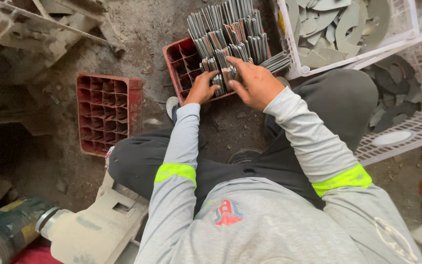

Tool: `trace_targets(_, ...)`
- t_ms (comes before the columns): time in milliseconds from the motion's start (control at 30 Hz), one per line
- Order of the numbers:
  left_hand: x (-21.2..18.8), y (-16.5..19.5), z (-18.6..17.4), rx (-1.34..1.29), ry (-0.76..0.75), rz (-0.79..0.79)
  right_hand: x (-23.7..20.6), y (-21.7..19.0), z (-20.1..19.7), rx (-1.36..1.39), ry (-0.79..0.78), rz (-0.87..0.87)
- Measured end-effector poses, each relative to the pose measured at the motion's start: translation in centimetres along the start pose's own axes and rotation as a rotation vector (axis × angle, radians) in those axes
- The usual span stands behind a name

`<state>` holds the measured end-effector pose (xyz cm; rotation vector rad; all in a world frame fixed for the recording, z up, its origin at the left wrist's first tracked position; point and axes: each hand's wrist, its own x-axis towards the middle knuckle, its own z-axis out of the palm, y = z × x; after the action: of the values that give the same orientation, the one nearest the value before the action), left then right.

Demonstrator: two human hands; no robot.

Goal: The person sits on the ground and repeatedly picks up flat, circular metal pieces from a white crate. They place each piece into a red compartmentalized tray, arranging them vertically in a stack. The person continues this repetitive sorting process throughout the clip.

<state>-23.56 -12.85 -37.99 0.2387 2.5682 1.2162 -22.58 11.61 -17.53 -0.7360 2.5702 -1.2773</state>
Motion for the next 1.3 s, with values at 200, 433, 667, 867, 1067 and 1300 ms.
trace_targets(200, 0.1, -0.5, 1.0, -0.064, 0.035, -0.054, -0.3, 0.6, 0.8, -0.005, 0.031, -0.054)
trace_targets(433, 2.9, 3.6, -5.4, 0.003, -0.083, 0.033, -1.1, 0.8, -2.0, -0.074, 0.248, -0.203)
trace_targets(667, -0.7, 10.4, -19.0, 0.207, 0.128, 0.166, -1.5, -3.4, -4.7, -0.055, 0.294, -0.194)
trace_targets(867, -5.7, 13.3, -18.9, 0.352, 0.014, -0.272, -7.4, -1.8, -11.5, 0.04, 0.57, -0.002)
trace_targets(1067, -5.8, 14.7, -16.9, 0.309, -0.14, -0.125, -21.7, 16.3, -13.3, -0.449, 0.824, 0.345)
trace_targets(1300, -6.1, 13.6, -11.3, 0.26, -0.211, -0.037, -32.4, 29.7, -6.5, -0.125, 0.985, 1.029)
